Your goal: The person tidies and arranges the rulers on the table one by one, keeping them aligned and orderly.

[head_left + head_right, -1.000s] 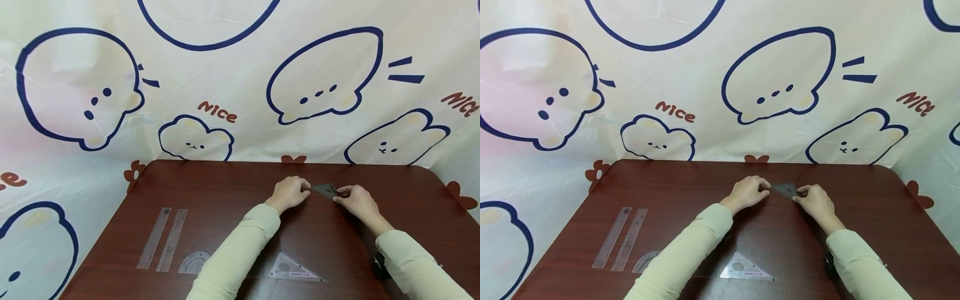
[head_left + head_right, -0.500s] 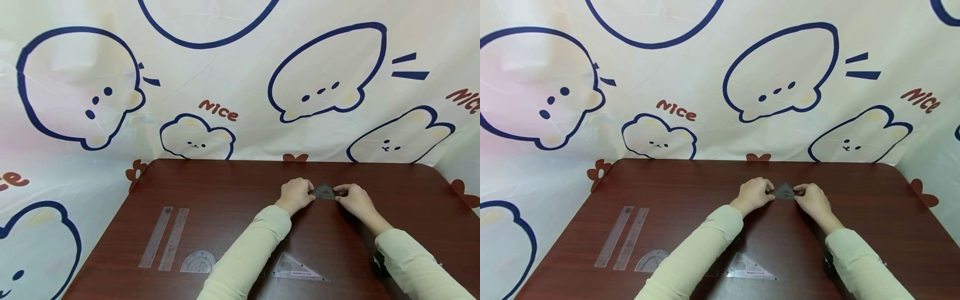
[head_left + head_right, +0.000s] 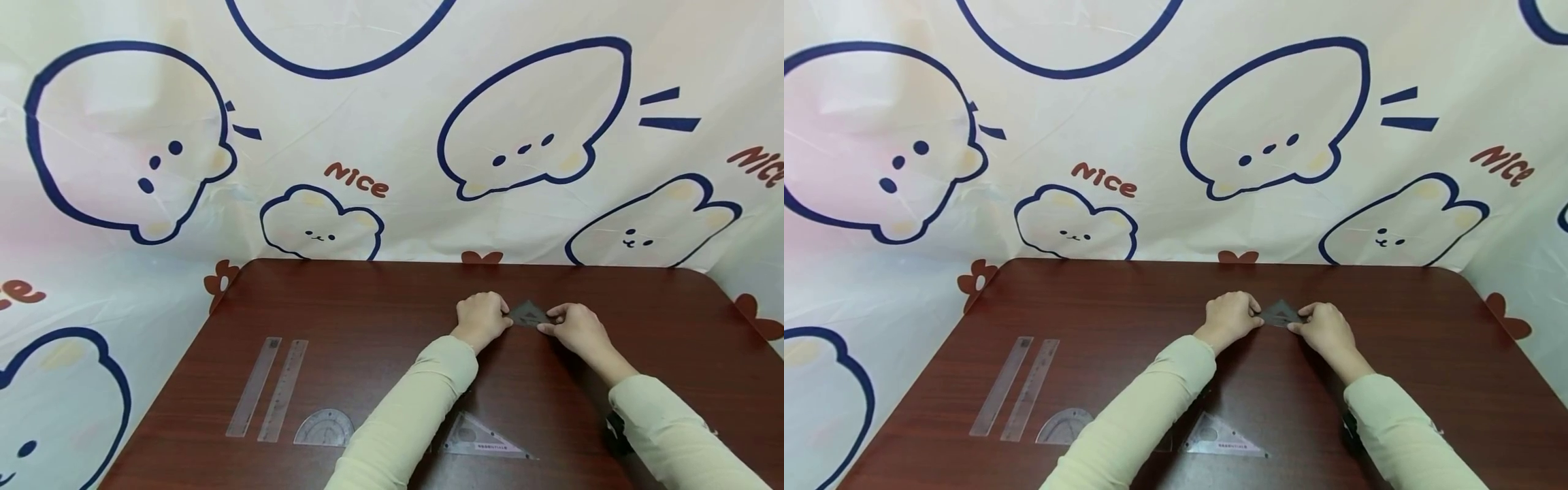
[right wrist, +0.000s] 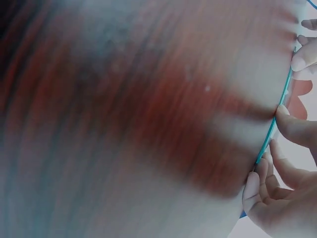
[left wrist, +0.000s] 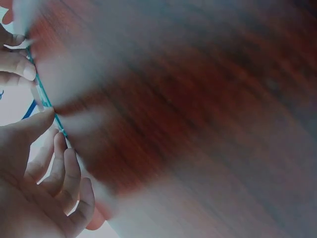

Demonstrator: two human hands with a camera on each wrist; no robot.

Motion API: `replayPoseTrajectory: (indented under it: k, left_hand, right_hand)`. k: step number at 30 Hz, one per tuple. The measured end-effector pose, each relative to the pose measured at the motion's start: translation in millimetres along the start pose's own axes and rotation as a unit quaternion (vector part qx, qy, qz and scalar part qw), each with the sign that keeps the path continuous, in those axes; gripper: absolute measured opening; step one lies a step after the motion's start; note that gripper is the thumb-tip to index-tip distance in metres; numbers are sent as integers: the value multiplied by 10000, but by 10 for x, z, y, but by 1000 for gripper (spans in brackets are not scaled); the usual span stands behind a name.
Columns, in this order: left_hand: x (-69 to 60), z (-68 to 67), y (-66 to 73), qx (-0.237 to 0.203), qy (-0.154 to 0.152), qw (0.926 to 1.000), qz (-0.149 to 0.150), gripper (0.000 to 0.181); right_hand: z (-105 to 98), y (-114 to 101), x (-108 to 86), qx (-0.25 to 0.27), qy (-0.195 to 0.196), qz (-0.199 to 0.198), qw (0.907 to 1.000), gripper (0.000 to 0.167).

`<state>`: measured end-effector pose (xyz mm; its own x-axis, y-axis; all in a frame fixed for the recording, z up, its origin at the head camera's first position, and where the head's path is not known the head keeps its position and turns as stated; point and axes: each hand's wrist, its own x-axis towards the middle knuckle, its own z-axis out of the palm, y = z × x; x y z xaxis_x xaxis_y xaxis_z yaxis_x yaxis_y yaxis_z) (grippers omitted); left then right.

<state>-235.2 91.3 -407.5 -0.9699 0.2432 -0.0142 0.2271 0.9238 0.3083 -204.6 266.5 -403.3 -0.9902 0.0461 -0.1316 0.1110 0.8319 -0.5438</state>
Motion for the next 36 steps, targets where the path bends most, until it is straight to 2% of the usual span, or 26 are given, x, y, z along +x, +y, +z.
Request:
replayPoseTrajectory:
  k: [11,15,24,36]
  left_hand:
    - [-5,-28,4,-119,71,9999,-73,14]
    - [-4,-37,6,-143,87,9998,-95,13]
    - [-3,-40,-4,-403,-87,9989,-224,14]
    - [-46,-94,-63,-339,-190,9981,-475,10]
  right_hand:
    - [-39,-67,15,-49,-249,317,9992,40]
    - [-48,-84,24,-100,-222,324,9992,44]
    - [-25,-61,-5,-50,-57,262,9996,41]
    - [-9,-41,-22,-98,8,299,9995,43]
